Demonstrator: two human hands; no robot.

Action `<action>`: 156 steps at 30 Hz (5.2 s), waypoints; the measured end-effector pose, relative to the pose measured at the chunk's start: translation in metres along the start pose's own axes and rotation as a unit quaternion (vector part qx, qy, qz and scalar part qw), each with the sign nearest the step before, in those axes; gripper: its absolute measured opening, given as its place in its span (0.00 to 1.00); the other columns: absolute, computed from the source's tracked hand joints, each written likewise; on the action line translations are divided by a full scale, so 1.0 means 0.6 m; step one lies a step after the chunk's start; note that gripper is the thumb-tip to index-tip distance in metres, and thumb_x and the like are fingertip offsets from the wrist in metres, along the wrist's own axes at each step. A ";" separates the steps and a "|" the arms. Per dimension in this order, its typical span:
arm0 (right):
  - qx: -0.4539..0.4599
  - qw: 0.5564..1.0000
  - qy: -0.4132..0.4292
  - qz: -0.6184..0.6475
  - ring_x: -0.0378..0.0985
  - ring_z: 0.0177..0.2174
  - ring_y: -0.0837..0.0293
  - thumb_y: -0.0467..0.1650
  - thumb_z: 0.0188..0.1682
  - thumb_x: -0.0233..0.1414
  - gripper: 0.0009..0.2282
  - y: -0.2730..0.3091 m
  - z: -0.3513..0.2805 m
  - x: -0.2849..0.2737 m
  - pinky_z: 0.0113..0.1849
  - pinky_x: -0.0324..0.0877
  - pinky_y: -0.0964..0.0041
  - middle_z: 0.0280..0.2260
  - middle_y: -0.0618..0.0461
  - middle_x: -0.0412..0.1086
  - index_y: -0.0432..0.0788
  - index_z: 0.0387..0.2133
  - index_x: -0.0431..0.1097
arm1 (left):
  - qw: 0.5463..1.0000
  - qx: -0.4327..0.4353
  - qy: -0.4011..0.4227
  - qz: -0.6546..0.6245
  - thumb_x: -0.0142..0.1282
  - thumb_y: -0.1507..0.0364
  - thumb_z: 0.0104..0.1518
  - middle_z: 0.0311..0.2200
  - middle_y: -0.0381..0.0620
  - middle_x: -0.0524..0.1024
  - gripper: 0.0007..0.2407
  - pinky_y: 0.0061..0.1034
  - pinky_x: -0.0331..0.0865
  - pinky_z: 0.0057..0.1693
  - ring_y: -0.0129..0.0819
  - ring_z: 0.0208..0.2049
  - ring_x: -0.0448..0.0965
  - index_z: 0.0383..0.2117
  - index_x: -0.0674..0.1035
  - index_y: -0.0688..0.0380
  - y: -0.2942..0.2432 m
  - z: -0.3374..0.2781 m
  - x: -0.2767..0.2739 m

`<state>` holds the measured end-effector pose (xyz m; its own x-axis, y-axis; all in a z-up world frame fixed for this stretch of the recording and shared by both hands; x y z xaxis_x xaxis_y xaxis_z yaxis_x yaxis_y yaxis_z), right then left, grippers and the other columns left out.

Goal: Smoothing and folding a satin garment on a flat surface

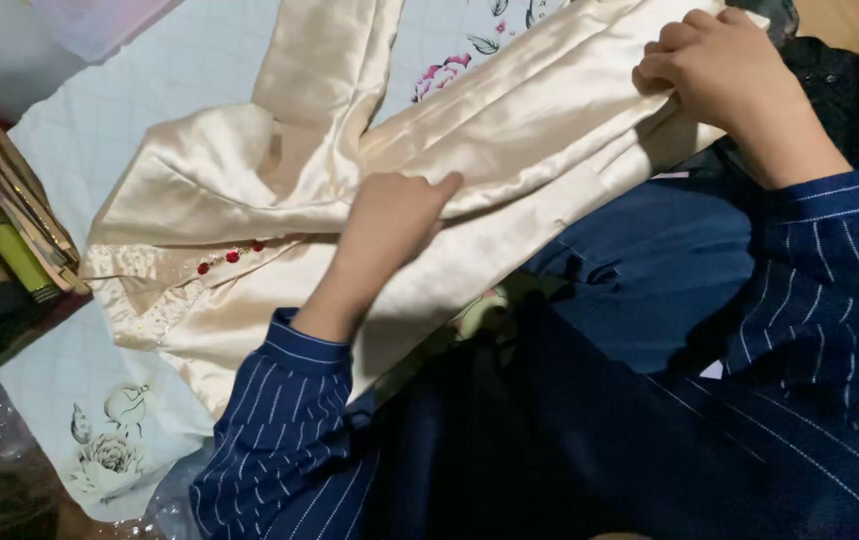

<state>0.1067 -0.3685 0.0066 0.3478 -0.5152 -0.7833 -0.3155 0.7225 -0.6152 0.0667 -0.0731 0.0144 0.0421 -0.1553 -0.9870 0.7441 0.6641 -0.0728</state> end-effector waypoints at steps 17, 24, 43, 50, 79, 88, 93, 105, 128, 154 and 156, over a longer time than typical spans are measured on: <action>0.173 0.974 0.095 0.116 0.83 0.30 0.45 0.40 0.54 0.56 0.20 -0.052 -0.008 0.140 0.26 0.78 0.58 0.36 0.42 0.79 0.39 0.52 0.75 | 0.990 -0.016 -0.012 -0.140 0.56 0.45 0.54 0.61 0.46 0.68 0.30 0.55 0.50 0.68 0.44 0.66 0.61 0.61 0.71 0.44 -0.087 0.134 0.131; 0.155 0.949 -0.014 0.274 0.78 0.41 0.35 0.27 0.46 0.56 0.22 -0.069 0.064 0.097 0.46 0.64 0.36 0.37 0.38 0.78 0.37 0.57 0.72 | 0.967 -0.154 -0.198 -0.045 0.57 0.62 0.61 0.55 0.47 0.72 0.22 0.50 0.64 0.61 0.41 0.58 0.73 0.61 0.69 0.54 0.003 0.259 0.146; 0.176 0.926 0.138 0.303 0.77 0.28 0.47 0.60 0.61 0.42 0.35 -0.054 0.206 0.226 0.47 0.52 0.47 0.30 0.45 0.80 0.46 0.29 0.84 | 0.947 -0.168 -0.275 -0.018 0.65 0.64 0.54 0.34 0.41 0.70 0.13 0.30 0.64 0.41 0.34 0.31 0.74 0.42 0.77 0.53 -0.041 0.251 0.073; 0.326 0.758 -0.030 0.565 0.80 0.24 0.49 0.29 0.52 0.58 0.08 -0.128 0.174 0.191 0.24 0.78 0.58 0.29 0.40 0.77 0.33 0.36 0.76 | 0.939 -0.172 -0.291 -0.057 0.66 0.66 0.52 0.34 0.41 0.71 0.14 0.30 0.65 0.40 0.36 0.31 0.75 0.43 0.78 0.53 -0.037 0.235 0.054; -0.025 0.935 0.110 0.335 0.80 0.24 0.49 0.39 0.30 0.65 0.20 -0.034 0.197 0.015 0.31 0.72 0.59 0.24 0.53 0.79 0.47 0.37 0.82 | 0.939 -0.123 -0.038 -0.320 0.64 0.63 0.51 0.26 0.40 0.85 0.12 0.31 0.72 0.35 0.36 0.22 0.81 0.40 0.86 0.47 0.039 0.295 0.084; 0.131 0.908 0.029 0.397 0.82 0.22 0.44 0.43 0.39 0.72 0.28 -0.088 0.170 0.145 0.26 0.79 0.55 0.32 0.38 0.79 0.37 0.48 0.79 | 0.939 -0.224 -0.105 -0.238 0.68 0.54 0.46 0.21 0.46 0.82 0.18 0.33 0.70 0.34 0.42 0.22 0.81 0.34 0.83 0.53 0.089 0.303 0.166; 0.129 0.965 -0.095 0.206 0.76 0.46 0.47 0.44 0.57 0.59 0.21 -0.069 0.146 0.187 0.51 0.58 0.52 0.44 0.47 0.77 0.46 0.58 0.74 | 0.954 -0.246 -0.169 -0.030 0.55 0.42 0.55 0.21 0.45 0.77 0.27 0.35 0.71 0.34 0.42 0.21 0.79 0.33 0.74 0.57 0.087 0.287 0.193; 0.011 0.926 -0.078 0.369 0.52 0.68 0.46 0.39 0.61 0.40 0.27 0.093 0.096 0.054 0.63 0.48 0.51 0.69 0.40 0.54 0.34 0.69 0.56 | 0.945 -0.257 -0.190 -0.067 0.49 0.59 0.63 0.71 0.43 0.59 0.25 0.44 0.56 0.73 0.36 0.72 0.59 0.66 0.68 0.54 -0.028 0.252 0.229; 0.063 0.868 -0.079 0.486 0.48 0.67 0.41 0.33 0.61 0.37 0.23 0.037 0.111 0.044 0.63 0.48 0.46 0.67 0.34 0.52 0.32 0.66 0.53 | 0.957 -0.220 -0.134 -0.135 0.45 0.66 0.59 0.68 0.54 0.62 0.23 0.53 0.48 0.70 0.47 0.71 0.55 0.61 0.69 0.63 -0.091 0.307 0.226; 0.105 0.962 -0.166 0.189 0.70 0.50 0.43 0.35 0.63 0.47 0.15 0.003 0.044 0.042 0.52 0.55 0.50 0.55 0.43 0.70 0.40 0.54 0.75 | 0.936 -0.240 -0.256 -0.038 0.51 0.62 0.59 0.66 0.47 0.66 0.23 0.48 0.59 0.69 0.41 0.67 0.65 0.60 0.74 0.59 -0.090 0.285 0.223; 0.010 0.881 -0.043 0.471 0.40 0.70 0.40 0.38 0.62 0.33 0.28 0.072 0.063 0.078 0.67 0.39 0.46 0.71 0.32 0.41 0.31 0.70 0.44 | 0.944 -0.242 -0.219 -0.047 0.54 0.62 0.56 0.68 0.47 0.63 0.26 0.47 0.56 0.71 0.41 0.69 0.62 0.62 0.72 0.59 -0.087 0.292 0.235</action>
<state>0.1425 -0.3441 -0.0535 0.0065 0.3543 -0.9351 -0.4844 0.8192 0.3070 0.1502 -0.2578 -0.0959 0.3411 -0.4475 -0.8267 0.3701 0.8723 -0.3195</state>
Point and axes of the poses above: each hand's wrist, its own z-axis towards the middle knuckle, its own x-axis out of the palm, y = z × x, the point moved 10 cm from there along z, towards the middle knuckle
